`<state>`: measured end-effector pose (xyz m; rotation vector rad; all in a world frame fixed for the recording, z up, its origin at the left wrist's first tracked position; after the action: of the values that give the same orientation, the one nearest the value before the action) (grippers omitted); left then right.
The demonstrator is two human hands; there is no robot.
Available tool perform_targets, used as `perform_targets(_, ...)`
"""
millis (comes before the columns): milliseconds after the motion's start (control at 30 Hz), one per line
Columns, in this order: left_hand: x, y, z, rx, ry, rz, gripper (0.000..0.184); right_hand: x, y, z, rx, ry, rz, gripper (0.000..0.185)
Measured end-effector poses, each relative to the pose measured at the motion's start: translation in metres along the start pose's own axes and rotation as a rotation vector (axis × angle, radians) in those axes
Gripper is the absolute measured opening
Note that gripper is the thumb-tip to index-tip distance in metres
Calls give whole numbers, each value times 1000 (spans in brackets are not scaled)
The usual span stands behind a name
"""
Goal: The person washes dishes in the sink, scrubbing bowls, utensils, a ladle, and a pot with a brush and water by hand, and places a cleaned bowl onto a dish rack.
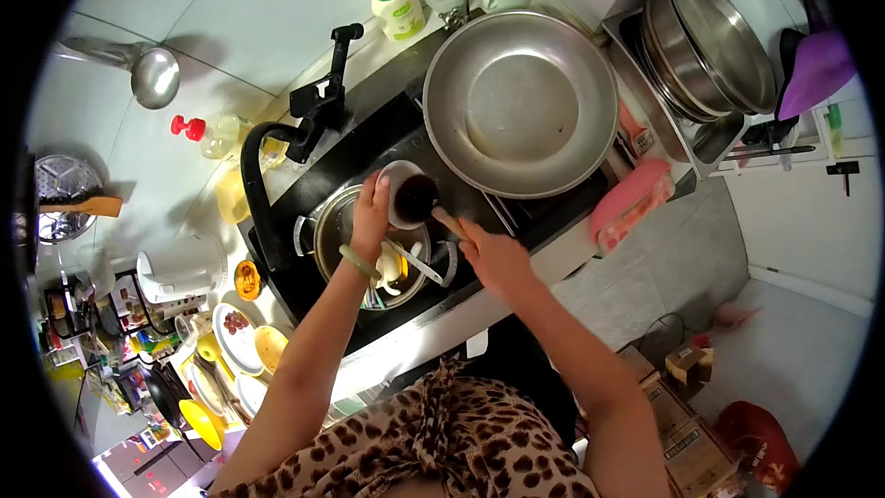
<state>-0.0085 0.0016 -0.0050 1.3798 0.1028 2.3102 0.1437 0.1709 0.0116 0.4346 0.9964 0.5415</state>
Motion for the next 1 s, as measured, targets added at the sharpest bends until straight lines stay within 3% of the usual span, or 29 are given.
perform_targets(67,6,-15,3,154,-325,-425,41,19,-12,14,15,-61,-429,45)
perform_targets(167,4,1,2,221,-448,-441,38,-9,14,20,-385,-390,-1026,44)
perform_targets(200,3,2,4,209,-458,-381,39,-12,18,21,-345,-392,-1002,44)
perform_targets(300,3,-7,5,177,-518,-347,39,-34,33,7,24,12,-468,48)
perform_targets(333,5,-10,7,208,-461,-317,40,-44,38,2,100,43,-336,47)
perform_targets(433,20,-4,6,235,-529,-346,40,-27,23,-3,151,39,-196,43)
perform_targets(533,20,-7,11,133,-493,-539,44,-14,9,17,-73,-236,-507,42)
perform_targets(567,16,-6,15,88,-485,-605,45,-11,11,22,-69,-195,-394,42)
perform_targets(633,14,-5,25,141,-681,-824,53,1,24,32,-52,-102,-164,43)
perform_targets(700,18,8,33,166,-675,-790,49,14,24,40,47,-82,-190,43)
perform_targets(800,-9,33,31,411,-446,-546,48,23,27,43,123,-143,-351,43)
perform_targets(900,-44,53,29,569,-237,-103,45,5,32,45,79,-276,-607,42)
perform_targets(1000,-79,56,11,517,-51,-123,46,4,22,40,56,-253,-710,43)
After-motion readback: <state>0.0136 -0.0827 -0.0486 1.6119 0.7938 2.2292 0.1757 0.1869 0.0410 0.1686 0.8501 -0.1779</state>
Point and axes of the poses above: each hand's wrist, its own z-axis away from the middle knuckle, its own y-axis out of the back of the hand, x = y × z, the point moved 1 cm from there along -z, towards the middle knuckle, and after that the axes turned 3 degrees about -z, right-handed, at the moved point
